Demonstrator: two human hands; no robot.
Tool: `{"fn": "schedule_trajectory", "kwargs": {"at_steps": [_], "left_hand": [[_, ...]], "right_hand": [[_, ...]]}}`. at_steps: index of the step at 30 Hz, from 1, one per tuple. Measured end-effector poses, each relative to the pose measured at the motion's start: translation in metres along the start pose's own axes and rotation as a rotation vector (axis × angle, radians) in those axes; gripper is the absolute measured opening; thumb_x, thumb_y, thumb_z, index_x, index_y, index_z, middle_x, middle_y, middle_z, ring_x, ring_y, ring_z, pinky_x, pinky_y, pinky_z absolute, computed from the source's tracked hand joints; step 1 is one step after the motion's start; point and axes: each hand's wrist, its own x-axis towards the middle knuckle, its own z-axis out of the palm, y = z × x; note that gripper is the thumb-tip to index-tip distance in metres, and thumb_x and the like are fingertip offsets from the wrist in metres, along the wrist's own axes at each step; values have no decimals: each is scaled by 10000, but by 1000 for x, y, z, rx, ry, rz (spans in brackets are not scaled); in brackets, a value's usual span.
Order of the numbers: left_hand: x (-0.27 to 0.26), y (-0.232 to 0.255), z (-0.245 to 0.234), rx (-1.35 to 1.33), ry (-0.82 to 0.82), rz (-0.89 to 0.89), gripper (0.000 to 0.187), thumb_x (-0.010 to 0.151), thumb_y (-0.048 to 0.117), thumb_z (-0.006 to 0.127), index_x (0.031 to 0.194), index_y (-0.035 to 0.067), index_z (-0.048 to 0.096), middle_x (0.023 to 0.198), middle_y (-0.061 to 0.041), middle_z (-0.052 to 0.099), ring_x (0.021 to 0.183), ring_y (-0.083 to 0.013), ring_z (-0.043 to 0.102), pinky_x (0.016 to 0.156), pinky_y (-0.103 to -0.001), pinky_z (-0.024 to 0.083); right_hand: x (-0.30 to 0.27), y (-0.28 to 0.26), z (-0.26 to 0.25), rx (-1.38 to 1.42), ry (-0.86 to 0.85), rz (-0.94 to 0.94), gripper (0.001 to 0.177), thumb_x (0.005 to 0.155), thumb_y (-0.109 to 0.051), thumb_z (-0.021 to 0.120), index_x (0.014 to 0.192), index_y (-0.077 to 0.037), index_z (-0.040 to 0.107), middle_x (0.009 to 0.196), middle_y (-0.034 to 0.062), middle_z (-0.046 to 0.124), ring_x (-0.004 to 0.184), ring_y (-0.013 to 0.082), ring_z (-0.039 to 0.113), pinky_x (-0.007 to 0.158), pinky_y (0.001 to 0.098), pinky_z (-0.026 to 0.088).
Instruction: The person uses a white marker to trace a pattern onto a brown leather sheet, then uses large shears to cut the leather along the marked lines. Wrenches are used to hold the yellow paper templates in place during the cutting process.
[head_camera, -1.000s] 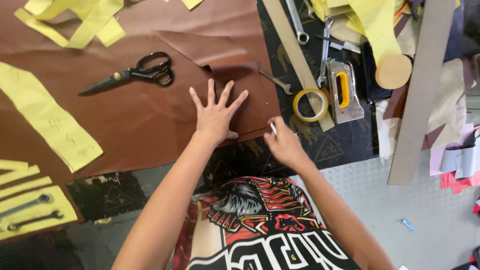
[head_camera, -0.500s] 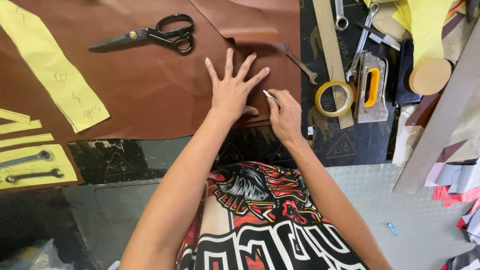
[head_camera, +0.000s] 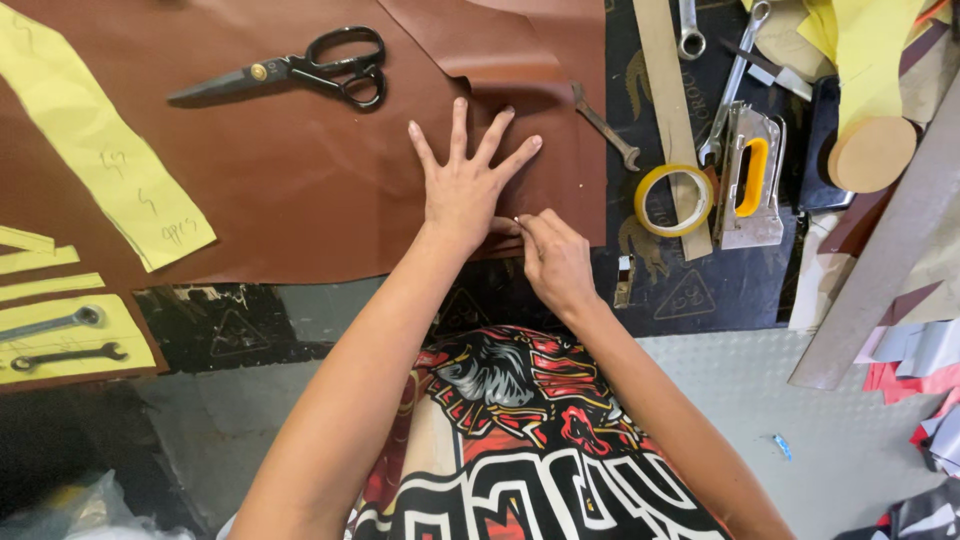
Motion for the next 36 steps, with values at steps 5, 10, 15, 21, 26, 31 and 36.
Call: {"fn": "schedule_trajectory", "kwargs": {"at_steps": [5,10,15,21,26,31,36], "left_hand": [[-4,-1,0,15,-79,-4,1225,537,595,895,1587,488,274,1691,16,175,1538,-452,58,1061,-887,95],[0,1,-7,25,-105,-8,1237,521,606,893,1577,503,257,1694,24,151,1540,-445,38,1065,-881,101],[0,0,-5,19,-94,0,1214,546,619,884,1580,497,259,1692,17,156,1536,-450,40,1074,-876,111],[2,1,-6,23,-138,-13,1222,528,627,886,1571,498,262,1692,20,144,1528,-462,37,1068,-875,114],[-4,0,-2,17,-101,0,1232,537,620,897,1585,483,263,1698,12,144,1538,-463,31,1070,-885,116],[-10,1,1,-15,-135,1,1283,516,612,911,1595,478,229,1700,8,118,1535,-465,5,1059,-888,116],[5,1,-9,40,-232,-12,1338,494,620,914,1598,494,169,1713,11,66,1534,-471,-27,1062,-879,125]], "right_hand": [[25,13,-3,20,49,-42,152,952,26,672,1101,9,696,932,170,644,836,379,660,731,439,533],[32,23,-18,-55,97,-57,139,929,22,683,1064,-4,702,920,166,647,834,375,663,728,435,533],[25,24,-13,-29,128,-29,121,953,17,688,1073,-1,692,933,157,644,831,367,665,728,426,534],[10,20,-17,-75,45,-7,145,926,32,672,1067,9,700,909,168,626,803,382,649,695,437,520],[-17,5,-13,-32,-14,31,144,901,10,687,1043,-8,704,901,153,637,808,372,657,700,438,527],[-31,7,-15,-7,28,85,161,909,-6,692,1068,-20,710,894,135,640,791,343,657,706,425,528],[-24,9,0,-15,58,2,152,932,-9,685,1082,-28,698,906,126,624,824,347,648,716,435,524]]}}
